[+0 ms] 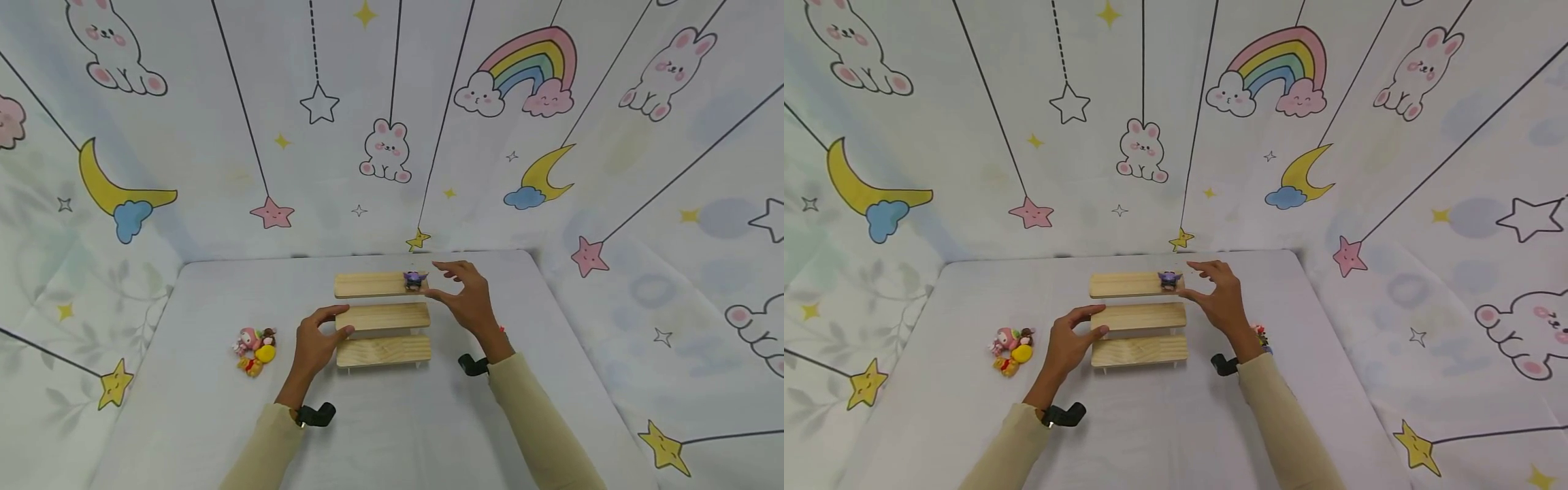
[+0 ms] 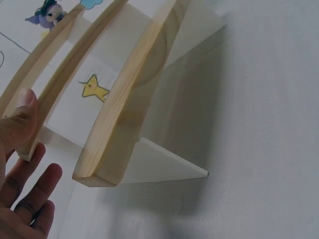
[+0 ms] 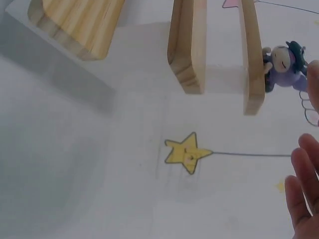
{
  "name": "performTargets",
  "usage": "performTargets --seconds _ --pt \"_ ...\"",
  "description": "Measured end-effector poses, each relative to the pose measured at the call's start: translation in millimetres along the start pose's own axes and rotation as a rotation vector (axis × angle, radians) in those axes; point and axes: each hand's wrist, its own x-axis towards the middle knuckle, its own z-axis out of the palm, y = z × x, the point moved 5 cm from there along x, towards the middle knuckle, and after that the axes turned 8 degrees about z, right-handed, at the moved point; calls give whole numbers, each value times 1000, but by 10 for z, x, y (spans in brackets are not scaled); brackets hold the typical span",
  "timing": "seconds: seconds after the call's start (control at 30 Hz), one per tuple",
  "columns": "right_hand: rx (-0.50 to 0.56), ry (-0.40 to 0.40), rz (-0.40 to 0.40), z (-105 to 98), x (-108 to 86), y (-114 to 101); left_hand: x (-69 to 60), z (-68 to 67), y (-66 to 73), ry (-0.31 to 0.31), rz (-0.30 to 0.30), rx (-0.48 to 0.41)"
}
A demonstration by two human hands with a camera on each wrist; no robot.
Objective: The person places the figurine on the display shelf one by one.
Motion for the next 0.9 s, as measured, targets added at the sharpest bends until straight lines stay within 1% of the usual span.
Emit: performTargets --seconds 0.17,0.33,0.5,0.63,0.9 --pt "-11 36 74 -211 -114 209 -10 7 -22 -14 2 -4" --pt "14 64 137 -433 -248 401 -14 8 -10 -11 8 -11" --pt "23 105 177 -593 -390 630 -11 4 -6 -10 15 -13" --pt "23 121 222 -662 -517 800 -9 4 -18 -12 16 -6" --pt "-9 97 296 -684 -721 1090 -8 4 -27 -10 19 -5"
